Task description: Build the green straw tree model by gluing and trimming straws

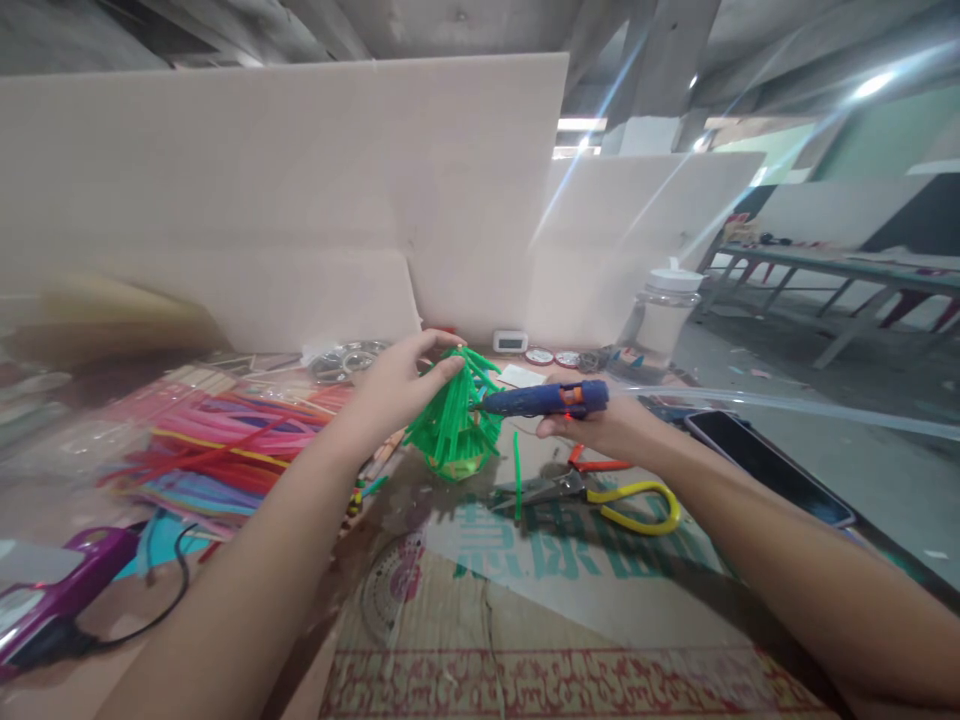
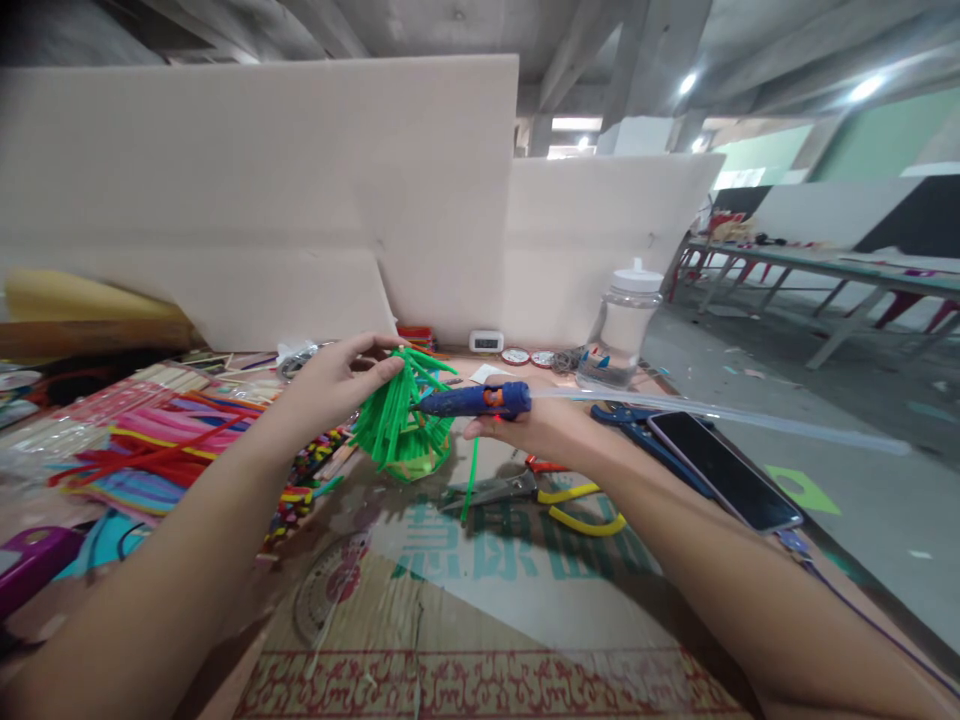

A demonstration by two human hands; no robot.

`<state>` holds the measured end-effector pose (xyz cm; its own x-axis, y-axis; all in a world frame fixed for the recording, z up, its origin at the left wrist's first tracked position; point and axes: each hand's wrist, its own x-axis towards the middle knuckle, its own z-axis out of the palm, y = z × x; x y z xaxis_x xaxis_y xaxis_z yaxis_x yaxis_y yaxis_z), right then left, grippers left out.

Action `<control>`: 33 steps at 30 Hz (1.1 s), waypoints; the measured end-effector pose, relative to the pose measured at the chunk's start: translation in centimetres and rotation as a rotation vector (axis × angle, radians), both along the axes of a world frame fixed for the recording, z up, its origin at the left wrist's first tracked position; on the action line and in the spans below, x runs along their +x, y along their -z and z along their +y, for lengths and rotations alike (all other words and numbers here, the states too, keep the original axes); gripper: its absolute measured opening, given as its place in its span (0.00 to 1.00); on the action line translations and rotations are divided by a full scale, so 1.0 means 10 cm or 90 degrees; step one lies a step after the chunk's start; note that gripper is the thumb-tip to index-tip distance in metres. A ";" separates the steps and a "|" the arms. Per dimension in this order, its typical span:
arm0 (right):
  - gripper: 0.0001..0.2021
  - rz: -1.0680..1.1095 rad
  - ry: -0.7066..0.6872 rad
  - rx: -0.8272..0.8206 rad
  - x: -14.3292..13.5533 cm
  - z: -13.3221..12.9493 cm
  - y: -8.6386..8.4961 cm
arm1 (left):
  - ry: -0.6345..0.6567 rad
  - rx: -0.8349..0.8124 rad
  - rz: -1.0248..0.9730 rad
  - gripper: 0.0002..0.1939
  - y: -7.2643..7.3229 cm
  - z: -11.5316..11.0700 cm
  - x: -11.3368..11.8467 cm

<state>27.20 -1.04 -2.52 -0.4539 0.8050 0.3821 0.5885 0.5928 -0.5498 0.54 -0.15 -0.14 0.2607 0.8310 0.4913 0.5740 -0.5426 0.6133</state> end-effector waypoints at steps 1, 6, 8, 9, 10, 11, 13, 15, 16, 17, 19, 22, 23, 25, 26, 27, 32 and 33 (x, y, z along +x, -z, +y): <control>0.15 -0.009 0.014 0.001 0.00 -0.01 -0.01 | -0.001 0.000 0.000 0.18 0.00 0.00 0.00; 0.17 -0.011 0.010 0.011 -0.03 -0.07 -0.08 | -0.004 0.000 0.000 0.18 0.00 -0.01 0.01; 0.18 -0.007 -0.016 0.008 -0.04 -0.09 -0.11 | -0.003 0.002 -0.001 0.18 0.00 0.00 0.01; 0.18 -0.007 -0.022 0.006 -0.04 -0.10 -0.12 | -0.003 0.002 -0.002 0.18 0.00 0.00 0.01; 0.18 -0.010 -0.026 0.005 -0.04 -0.10 -0.13 | -0.003 0.001 -0.003 0.18 0.00 0.00 0.01; 0.17 -0.014 -0.029 0.005 -0.03 -0.11 -0.14 | -0.004 0.000 -0.003 0.18 0.00 0.00 0.01; 0.17 -0.025 -0.035 0.013 -0.03 -0.11 -0.15 | -0.005 -0.002 -0.002 0.18 0.00 0.00 0.01; 0.17 -0.037 -0.031 0.025 -0.02 -0.12 -0.15 | -0.004 -0.002 -0.002 0.18 0.00 0.00 0.00; 0.17 -0.044 -0.024 0.028 -0.02 -0.13 -0.15 | -0.002 -0.001 -0.002 0.18 0.00 -0.01 0.00; 0.17 -0.051 -0.018 0.030 -0.02 -0.13 -0.15 | -0.001 -0.001 -0.002 0.19 0.00 -0.01 0.00; 0.18 -0.055 -0.012 0.029 -0.02 -0.15 -0.15 | -0.001 0.001 0.000 0.18 0.00 0.00 0.00; 0.17 -0.049 -0.008 0.031 -0.03 -0.17 -0.15 | -0.001 0.005 0.005 0.18 0.00 0.00 0.00; 0.17 -0.047 -0.005 0.034 -0.03 -0.17 -0.15 | 0.000 0.006 0.005 0.17 0.00 0.00 0.00; 0.17 -0.051 -0.006 0.037 -0.04 -0.16 -0.16 | 0.001 0.004 0.005 0.17 0.00 -0.01 0.00; 0.17 -0.055 -0.011 0.037 -0.04 -0.16 -0.17 | 0.001 0.003 0.005 0.17 0.00 -0.01 0.00; 0.17 -0.057 -0.018 0.039 -0.04 -0.16 -0.17 | 0.000 0.003 0.007 0.18 0.00 -0.01 0.00; 0.17 -0.024 -0.040 0.039 -0.04 -0.14 -0.18 | -0.003 0.002 0.005 0.18 0.00 -0.01 0.00; 0.17 -0.018 -0.041 0.037 -0.04 -0.14 -0.18 | -0.003 0.000 0.005 0.18 0.00 -0.01 0.00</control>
<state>26.82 -2.48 -0.74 -0.5150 0.7511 0.4131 0.5635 0.6598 -0.4971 0.54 -0.22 -0.14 0.2601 0.8320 0.4900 0.5810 -0.5402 0.6088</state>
